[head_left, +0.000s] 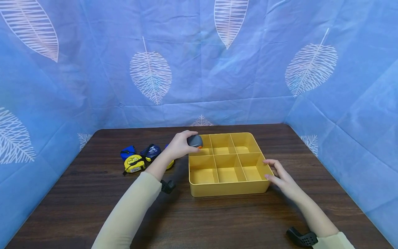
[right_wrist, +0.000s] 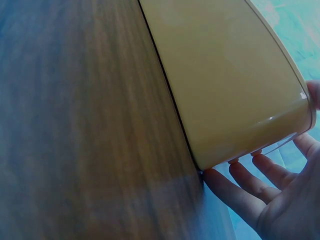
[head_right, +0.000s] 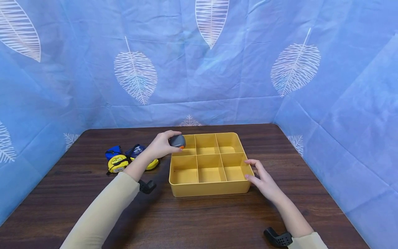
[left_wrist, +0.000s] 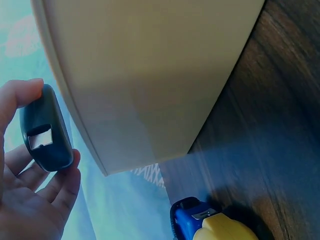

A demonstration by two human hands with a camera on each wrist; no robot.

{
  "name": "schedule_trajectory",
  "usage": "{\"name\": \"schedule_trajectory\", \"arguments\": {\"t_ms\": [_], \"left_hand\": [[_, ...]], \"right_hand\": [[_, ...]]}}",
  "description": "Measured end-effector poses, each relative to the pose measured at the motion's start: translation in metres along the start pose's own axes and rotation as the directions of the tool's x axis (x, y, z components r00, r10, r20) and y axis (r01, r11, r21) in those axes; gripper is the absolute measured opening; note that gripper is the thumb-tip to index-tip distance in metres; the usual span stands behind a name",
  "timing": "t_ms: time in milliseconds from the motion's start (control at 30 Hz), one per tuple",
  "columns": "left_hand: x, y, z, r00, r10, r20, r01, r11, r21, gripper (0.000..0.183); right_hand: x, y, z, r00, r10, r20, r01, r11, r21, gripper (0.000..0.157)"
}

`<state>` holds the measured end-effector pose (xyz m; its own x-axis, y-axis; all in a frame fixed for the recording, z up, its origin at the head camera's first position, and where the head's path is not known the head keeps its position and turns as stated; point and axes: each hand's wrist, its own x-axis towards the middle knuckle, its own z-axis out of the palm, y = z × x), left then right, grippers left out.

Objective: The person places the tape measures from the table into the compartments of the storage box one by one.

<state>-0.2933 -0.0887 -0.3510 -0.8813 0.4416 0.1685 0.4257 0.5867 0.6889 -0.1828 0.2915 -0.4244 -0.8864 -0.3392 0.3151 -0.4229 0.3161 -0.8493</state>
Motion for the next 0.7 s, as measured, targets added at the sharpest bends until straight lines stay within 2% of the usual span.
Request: {"name": "schedule_trajectory", "arguments": {"t_ms": [167, 433, 700], "left_hand": [[0.003, -0.001, 0.004, 1.0, 0.013, 0.026, -0.014, 1.0, 0.019, 0.07], [0.009, -0.005, 0.01, 0.998, -0.003, 0.06, 0.001, 1.0, 0.024, 0.07], [0.016, -0.004, 0.013, 0.996, 0.005, 0.088, -0.013, 0.996, 0.086, 0.07]], "right_hand": [[0.0, 0.0, -0.001, 1.0, 0.003, 0.002, -0.003, 1.0, -0.006, 0.042], [0.0, 0.0, -0.002, 1.0, 0.029, -0.001, -0.029, 0.999, -0.014, 0.041], [0.0, 0.001, -0.001, 1.0, 0.031, -0.003, -0.031, 0.999, -0.025, 0.042]]}}
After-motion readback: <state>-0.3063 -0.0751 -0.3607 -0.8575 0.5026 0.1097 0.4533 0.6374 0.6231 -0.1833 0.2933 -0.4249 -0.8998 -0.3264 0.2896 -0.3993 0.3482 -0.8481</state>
